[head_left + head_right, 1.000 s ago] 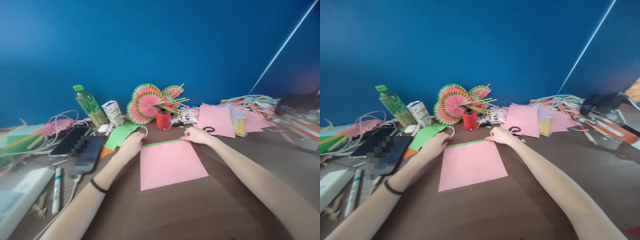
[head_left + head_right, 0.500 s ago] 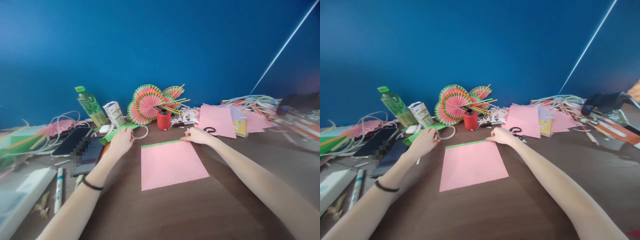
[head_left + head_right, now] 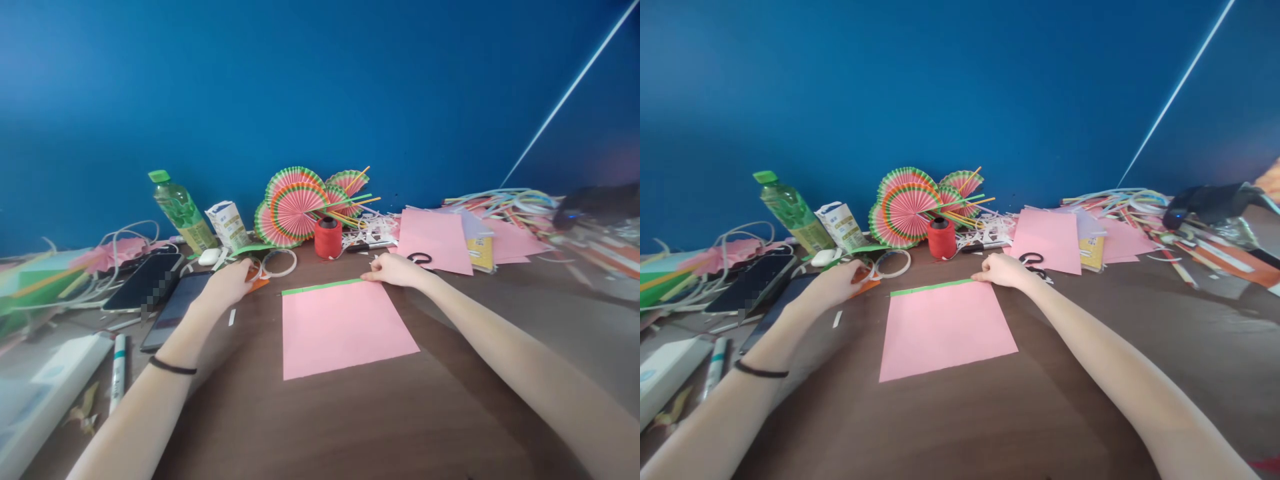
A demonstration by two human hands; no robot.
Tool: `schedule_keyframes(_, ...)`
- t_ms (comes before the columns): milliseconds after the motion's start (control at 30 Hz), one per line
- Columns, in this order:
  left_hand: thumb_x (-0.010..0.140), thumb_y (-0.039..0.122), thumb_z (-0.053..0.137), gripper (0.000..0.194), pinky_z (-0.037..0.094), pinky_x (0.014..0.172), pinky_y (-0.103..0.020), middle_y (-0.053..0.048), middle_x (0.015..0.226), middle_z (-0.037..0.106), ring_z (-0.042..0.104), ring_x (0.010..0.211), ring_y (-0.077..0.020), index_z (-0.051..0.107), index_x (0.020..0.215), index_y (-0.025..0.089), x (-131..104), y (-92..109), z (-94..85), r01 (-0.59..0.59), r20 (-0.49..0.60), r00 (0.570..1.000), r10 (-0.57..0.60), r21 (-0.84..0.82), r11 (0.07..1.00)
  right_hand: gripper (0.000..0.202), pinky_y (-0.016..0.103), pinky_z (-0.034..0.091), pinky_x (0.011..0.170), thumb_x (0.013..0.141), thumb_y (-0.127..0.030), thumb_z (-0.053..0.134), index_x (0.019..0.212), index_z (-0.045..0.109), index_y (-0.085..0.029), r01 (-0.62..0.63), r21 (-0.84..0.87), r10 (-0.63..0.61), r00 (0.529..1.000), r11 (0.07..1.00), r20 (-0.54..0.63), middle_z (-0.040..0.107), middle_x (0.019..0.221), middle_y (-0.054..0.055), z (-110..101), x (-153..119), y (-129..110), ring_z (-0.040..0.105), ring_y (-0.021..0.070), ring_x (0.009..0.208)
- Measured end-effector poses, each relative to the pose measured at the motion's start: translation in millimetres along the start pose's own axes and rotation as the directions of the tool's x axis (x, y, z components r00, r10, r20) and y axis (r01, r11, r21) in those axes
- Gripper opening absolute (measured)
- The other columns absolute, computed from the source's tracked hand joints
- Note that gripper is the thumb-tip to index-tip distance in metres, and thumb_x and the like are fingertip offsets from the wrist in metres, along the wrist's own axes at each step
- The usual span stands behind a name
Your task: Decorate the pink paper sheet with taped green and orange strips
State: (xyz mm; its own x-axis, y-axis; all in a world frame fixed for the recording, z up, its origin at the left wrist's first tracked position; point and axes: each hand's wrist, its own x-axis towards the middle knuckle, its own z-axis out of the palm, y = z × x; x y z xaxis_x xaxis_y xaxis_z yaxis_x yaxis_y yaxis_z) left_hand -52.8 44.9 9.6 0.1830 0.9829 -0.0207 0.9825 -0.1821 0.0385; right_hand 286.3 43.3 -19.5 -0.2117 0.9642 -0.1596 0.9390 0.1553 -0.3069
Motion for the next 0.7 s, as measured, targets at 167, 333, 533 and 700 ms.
schedule_keyframes(167,0.081,0.032,0.039,0.021,0.040,0.059,-0.028,-0.010,0.087,0.064,0.060,0.075,-0.0229,0.050,0.092,0.018,-3.0,6.1,-1.3,0.004,-0.039,0.999,0.001,0.118,0.993,0.043,0.025,0.019,0.045,0.069,-0.053,0.049,0.048,0.038,-0.018,0.000,-0.006,0.000,1.000,1.000,-0.009,0.039,0.049,-0.003,1.2,0.9,0.4,0.037,0.0096,0.046)
schedule_keyframes(333,0.080,0.018,0.034,0.020,0.039,0.063,-0.028,-0.008,0.088,0.062,0.059,0.080,-0.0213,0.052,0.088,0.020,-1.5,4.8,1.9,-0.068,-0.198,0.976,0.090,0.116,0.991,0.042,0.025,0.019,0.046,0.070,-0.053,0.048,0.048,0.038,-0.018,0.012,-0.009,-0.012,1.000,1.000,-0.006,0.039,0.047,-0.003,0.6,1.7,1.5,0.037,0.0100,0.047)
schedule_keyframes(533,0.071,0.038,0.052,0.021,0.042,0.070,-0.029,-0.005,0.087,0.063,0.058,0.081,-0.0219,0.055,0.082,0.020,9.8,-7.9,10.4,-0.132,-0.022,0.991,0.130,-0.122,0.984,0.042,0.025,0.020,0.047,0.070,-0.053,0.048,0.048,0.040,-0.018,0.014,0.001,-0.014,1.000,1.000,0.001,0.043,0.051,-0.002,0.2,1.2,2.6,0.039,0.0101,0.048)
schedule_keyframes(700,0.071,0.040,0.051,0.021,0.041,0.064,-0.029,-0.005,0.076,0.061,0.057,0.073,-0.0215,0.051,0.071,0.019,11.1,-9.0,11.1,-0.127,-0.026,0.992,0.125,-0.103,0.987,0.042,0.025,0.020,0.046,0.070,-0.053,0.049,0.049,0.040,-0.018,0.006,0.003,-0.006,1.000,1.000,0.003,0.042,0.050,-0.002,-0.3,0.9,2.0,0.038,0.0101,0.047)
